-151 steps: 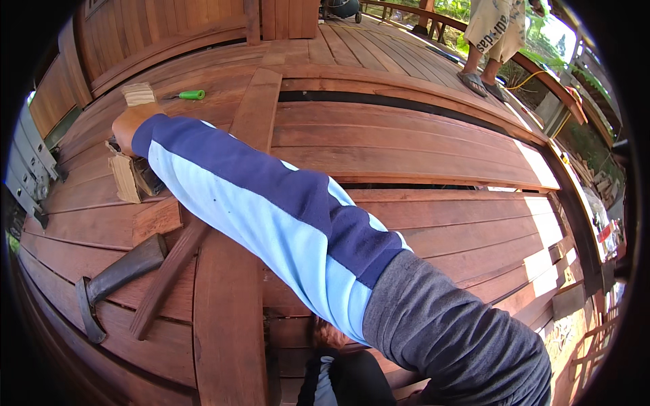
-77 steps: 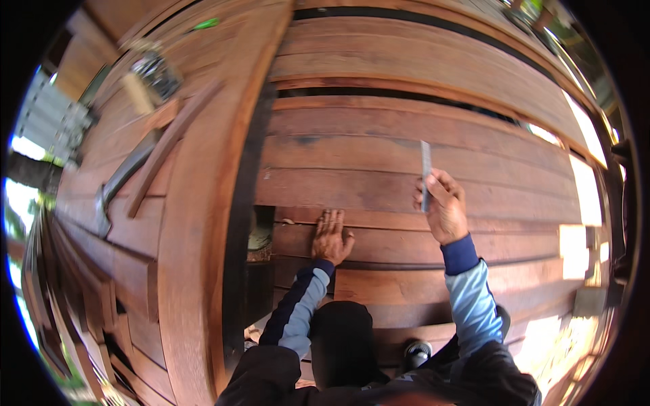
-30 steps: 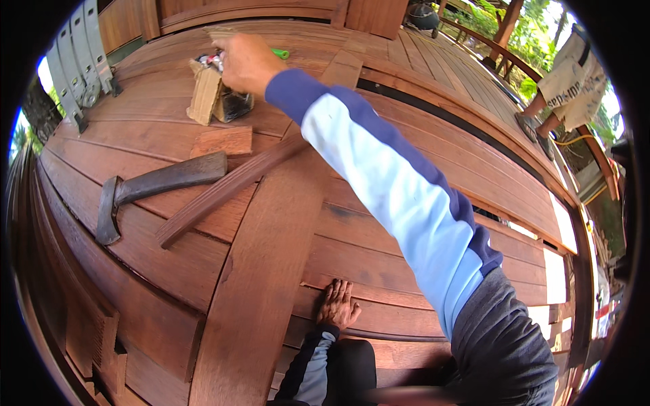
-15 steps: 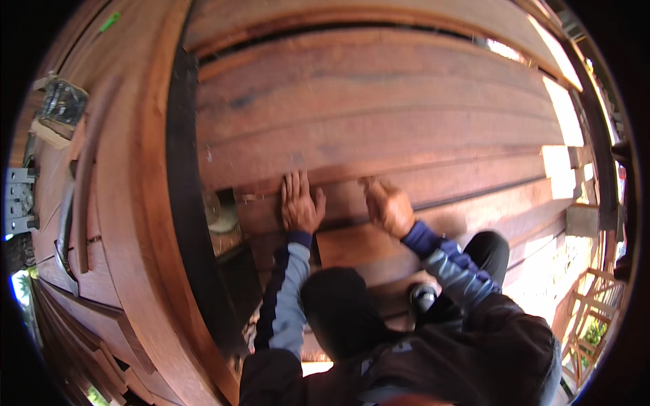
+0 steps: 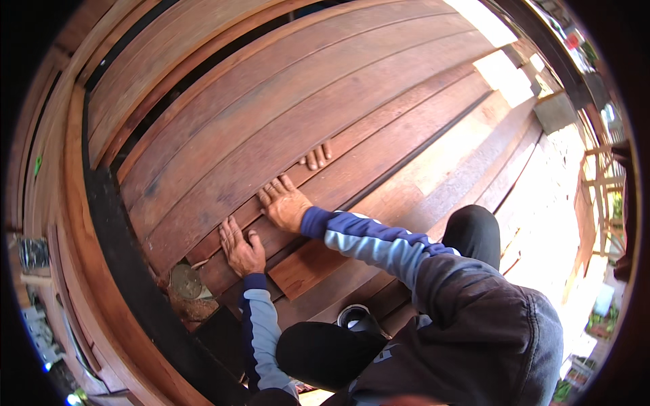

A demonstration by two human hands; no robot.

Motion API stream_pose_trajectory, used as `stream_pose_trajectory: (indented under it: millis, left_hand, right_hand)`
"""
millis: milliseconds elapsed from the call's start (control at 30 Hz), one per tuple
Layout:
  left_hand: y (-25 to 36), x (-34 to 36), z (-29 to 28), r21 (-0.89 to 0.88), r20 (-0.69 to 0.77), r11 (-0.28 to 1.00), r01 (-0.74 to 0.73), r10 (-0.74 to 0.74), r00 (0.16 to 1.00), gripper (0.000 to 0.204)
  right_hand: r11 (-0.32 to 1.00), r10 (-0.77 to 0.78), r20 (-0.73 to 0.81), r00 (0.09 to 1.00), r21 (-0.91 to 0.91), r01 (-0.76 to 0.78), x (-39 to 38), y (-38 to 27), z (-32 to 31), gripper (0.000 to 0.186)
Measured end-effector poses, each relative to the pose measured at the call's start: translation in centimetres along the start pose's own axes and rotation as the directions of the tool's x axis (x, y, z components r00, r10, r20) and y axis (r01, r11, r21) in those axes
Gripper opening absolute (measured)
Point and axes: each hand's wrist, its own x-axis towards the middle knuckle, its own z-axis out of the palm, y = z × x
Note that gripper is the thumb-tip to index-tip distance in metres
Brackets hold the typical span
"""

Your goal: The person installs wooden planks on a curved floor, aligning each plank by hand and tapping it into place. The person uses a small wooden block to adjust gaps between planks and continues placing additional planks along the curve.

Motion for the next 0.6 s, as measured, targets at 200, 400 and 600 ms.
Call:
stream_pose_trajectory:
  millis: [200, 400, 600]
  left_hand:
    - [0.0, -0.3, 0.0, 0.014, 0.044, 1.0, 0.017, -0.017, 0.999, 0.06]
    - [0.1, -0.3, 0.2, 0.129, 0.147, 0.988, 0.084, -0.103, 0.984, 0.064]
    - [-0.1, 0.0, 0.5, 0.108, 0.121, 0.993, -0.048, 0.035, 0.992, 0.07]
  right_hand:
    - [0.998, 0.058, -0.027, 0.998, -0.007, -0.058, -0.7, -0.4, 1.8, 0.059]
    - [0.992, 0.058, -0.065, 0.996, 0.113, -0.05, -1.3, -0.6, 1.7, 0.058]
    - [0.995, 0.063, -0.031, 0.998, 0.082, -0.06, -1.2, -1.0, 1.2, 0.063]
